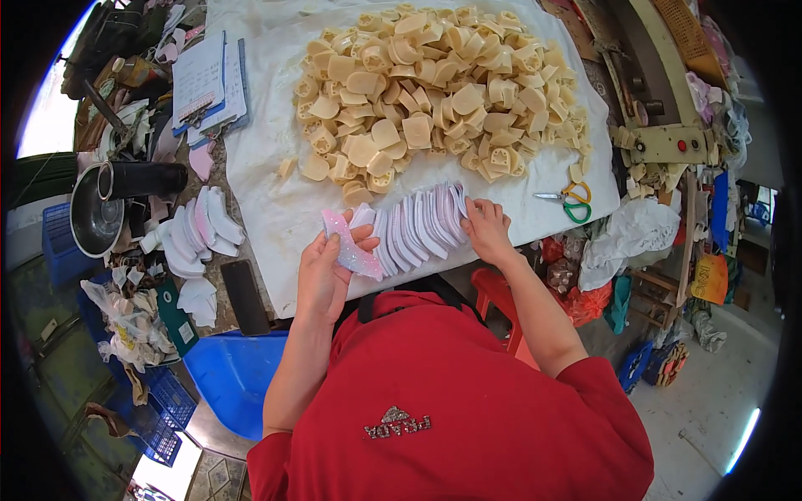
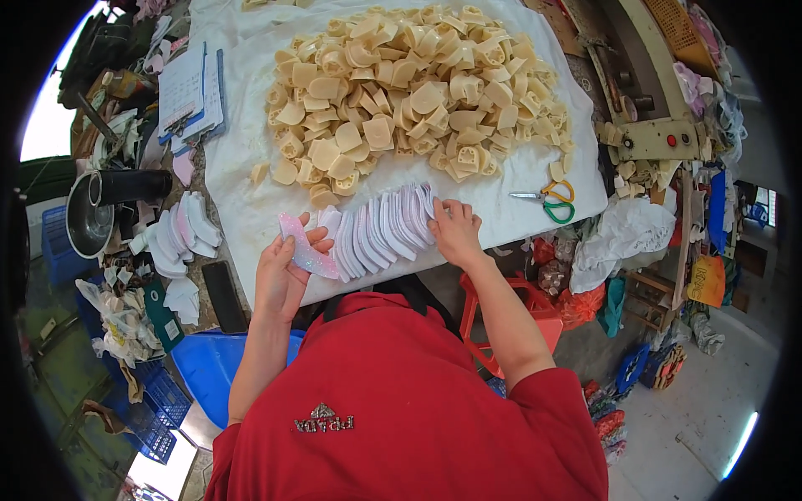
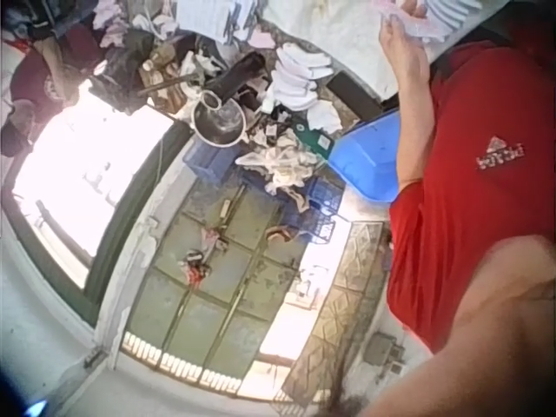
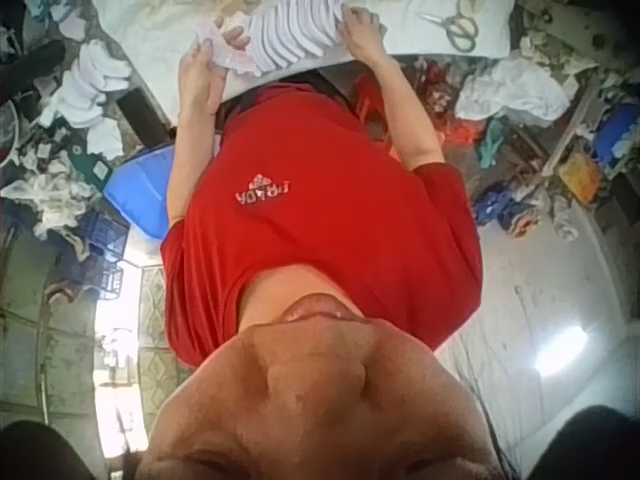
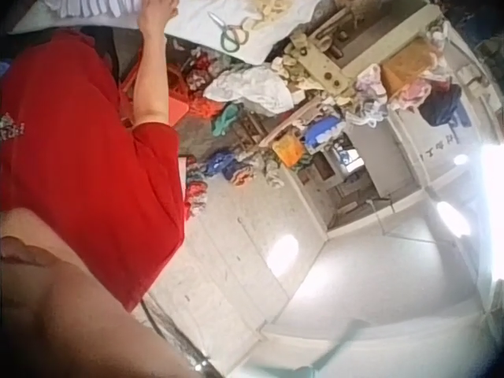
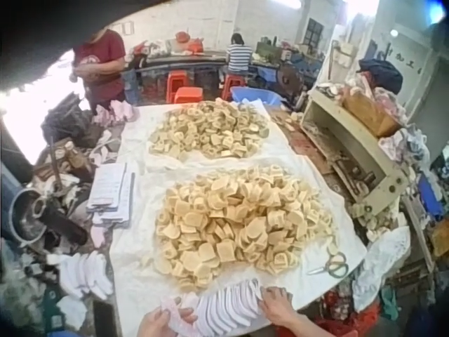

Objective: The person is sorting and counting pink and white striped shoe components on a workbench in a factory setting.

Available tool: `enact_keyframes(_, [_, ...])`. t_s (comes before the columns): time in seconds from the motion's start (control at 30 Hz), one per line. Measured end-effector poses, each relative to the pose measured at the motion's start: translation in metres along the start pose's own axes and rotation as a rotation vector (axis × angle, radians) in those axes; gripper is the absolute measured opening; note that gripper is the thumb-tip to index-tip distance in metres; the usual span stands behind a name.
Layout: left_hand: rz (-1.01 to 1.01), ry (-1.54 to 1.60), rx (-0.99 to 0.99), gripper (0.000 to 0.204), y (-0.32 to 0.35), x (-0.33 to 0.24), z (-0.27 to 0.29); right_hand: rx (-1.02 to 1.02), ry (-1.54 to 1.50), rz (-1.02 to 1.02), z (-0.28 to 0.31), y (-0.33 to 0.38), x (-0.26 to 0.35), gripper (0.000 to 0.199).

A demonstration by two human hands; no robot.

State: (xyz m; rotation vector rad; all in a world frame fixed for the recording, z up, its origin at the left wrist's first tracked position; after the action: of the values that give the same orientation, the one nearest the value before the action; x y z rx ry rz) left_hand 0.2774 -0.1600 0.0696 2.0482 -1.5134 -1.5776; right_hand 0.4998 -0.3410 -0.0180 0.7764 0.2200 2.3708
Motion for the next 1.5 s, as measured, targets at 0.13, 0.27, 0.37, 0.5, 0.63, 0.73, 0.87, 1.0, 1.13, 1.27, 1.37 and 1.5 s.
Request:
enact_keyframes(0.13, [-0.082,-0.313,-0.008,0.041,-0.005,0.009,-0.003,-0.008,0.102,0.029,0.009,0.012,0.013,0.041])
enact_keyframes(0.27, [-0.654,-1.369,-0.047,0.050,0.001,0.000,-0.032,-0.229,-0.123,-0.004,0.040,0.007,0.030,0.039])
enact_keyframes(0.37, [-0.817,-1.629,0.154,0.059,0.001,0.011,-0.054,0.157,-0.990,-0.179,0.038,0.010,0.082,0.036])
enact_keyframes(0.5, [-0.906,-1.667,0.248,0.060,0.002,0.021,-0.068,0.431,-1.225,-0.107,0.018,0.020,0.126,0.022])
enact_keyframes(0.63, [-1.027,-1.491,-0.078,0.062,0.006,0.000,-0.057,0.020,-1.153,-0.141,0.040,0.009,0.085,0.014])
enact_keyframes(0.73, [-0.890,-1.398,-0.306,0.058,-0.007,-0.016,-0.006,-0.216,-1.050,-0.129,0.050,-0.003,0.006,0.014])
enact_keyframes(0.87, [-0.613,-1.545,-0.861,0.047,-0.028,-0.038,0.106,-0.196,-0.336,-0.222,0.018,-0.001,-0.061,0.019])
enact_keyframes(1.0, [-0.424,-1.720,-1.320,0.041,-0.030,-0.070,0.177,-0.137,-0.228,-0.161,-0.002,0.000,-0.059,0.025])
enact_keyframes(1.13, [-0.257,-1.809,-1.266,0.035,-0.042,-0.081,0.202,-0.330,-0.207,-0.122,0.010,0.003,-0.056,0.030])
enact_keyframes(1.27, [-0.295,-1.866,-1.149,0.031,-0.056,-0.075,0.195,-0.407,-0.337,-0.133,0.027,0.002,-0.047,0.033])
enact_keyframes(1.37, [-0.378,-1.889,-1.115,0.032,-0.062,-0.067,0.191,-0.451,-0.400,-0.076,0.033,0.000,-0.035,0.031])
enact_keyframes(1.5, [-0.236,-1.748,-1.011,0.038,-0.060,-0.067,0.189,-0.436,-0.439,-0.096,0.042,-0.002,-0.007,0.029])
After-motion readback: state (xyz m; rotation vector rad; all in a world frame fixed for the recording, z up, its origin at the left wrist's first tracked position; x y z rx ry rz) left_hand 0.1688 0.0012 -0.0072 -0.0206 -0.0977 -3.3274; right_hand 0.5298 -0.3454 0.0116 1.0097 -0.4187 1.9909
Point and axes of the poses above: each hand's wrist, its own y-axis away from the middle knuckle, its own z-axis out of the back of the hand, x = y × z, the point moved 5 cm from there along -y, towards the middle knuckle, and after that the axes turned 12 degrees about -y, right-handed, at the moved point
